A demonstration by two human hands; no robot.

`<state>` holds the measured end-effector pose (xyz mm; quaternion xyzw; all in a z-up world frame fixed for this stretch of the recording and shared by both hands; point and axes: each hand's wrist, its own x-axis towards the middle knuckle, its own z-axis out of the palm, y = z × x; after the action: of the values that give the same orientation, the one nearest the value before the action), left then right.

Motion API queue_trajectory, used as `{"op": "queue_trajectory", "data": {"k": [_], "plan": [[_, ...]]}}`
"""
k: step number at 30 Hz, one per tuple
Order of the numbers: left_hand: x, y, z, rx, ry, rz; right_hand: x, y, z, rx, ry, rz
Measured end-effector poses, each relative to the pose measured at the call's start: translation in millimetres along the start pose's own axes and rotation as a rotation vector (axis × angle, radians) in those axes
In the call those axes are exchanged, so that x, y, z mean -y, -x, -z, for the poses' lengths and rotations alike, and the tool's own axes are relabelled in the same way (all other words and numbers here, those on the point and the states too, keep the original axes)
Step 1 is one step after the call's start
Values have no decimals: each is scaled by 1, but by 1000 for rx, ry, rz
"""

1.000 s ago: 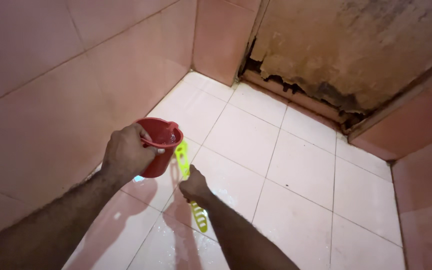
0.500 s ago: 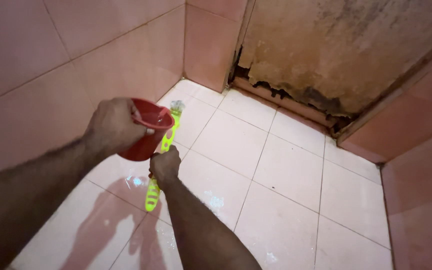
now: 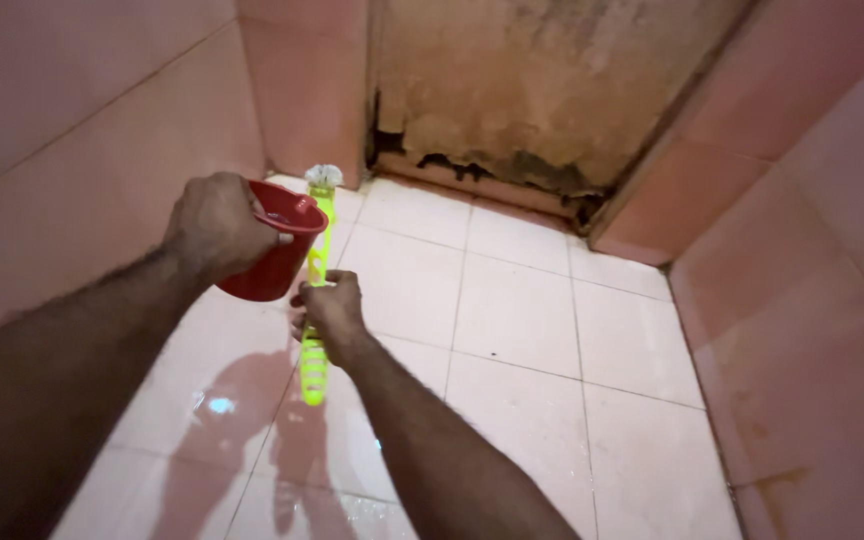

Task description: The person scrubs the tiled wall corner and the base of a wooden door using a brush, then fills a bucket with water from a faucet and pours it onto the floor and wall.

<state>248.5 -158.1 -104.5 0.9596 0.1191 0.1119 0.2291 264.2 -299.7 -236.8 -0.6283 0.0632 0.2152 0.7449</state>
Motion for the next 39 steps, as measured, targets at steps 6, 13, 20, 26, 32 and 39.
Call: {"op": "queue_trajectory", "data": {"k": [6, 13, 20, 26, 32, 39], "plan": [[-17, -26, -46, -28, 166, -21, 29, 7, 68, -128, 119, -9], [-55, -38, -82, -32, 336, 6, 59, 28, 108, -287, 235, 26], [-68, -34, -113, -16, 242, 44, 94, 48, 96, -373, 348, 78], [-61, -30, -124, 21, 253, 86, 109, 31, 93, -350, 502, 134], [-60, -30, -121, 1, 240, 158, 130, 7, 98, -480, 501, 80], [-60, -29, -126, -86, 293, 186, 137, 8, 90, -557, 496, 48]]}}
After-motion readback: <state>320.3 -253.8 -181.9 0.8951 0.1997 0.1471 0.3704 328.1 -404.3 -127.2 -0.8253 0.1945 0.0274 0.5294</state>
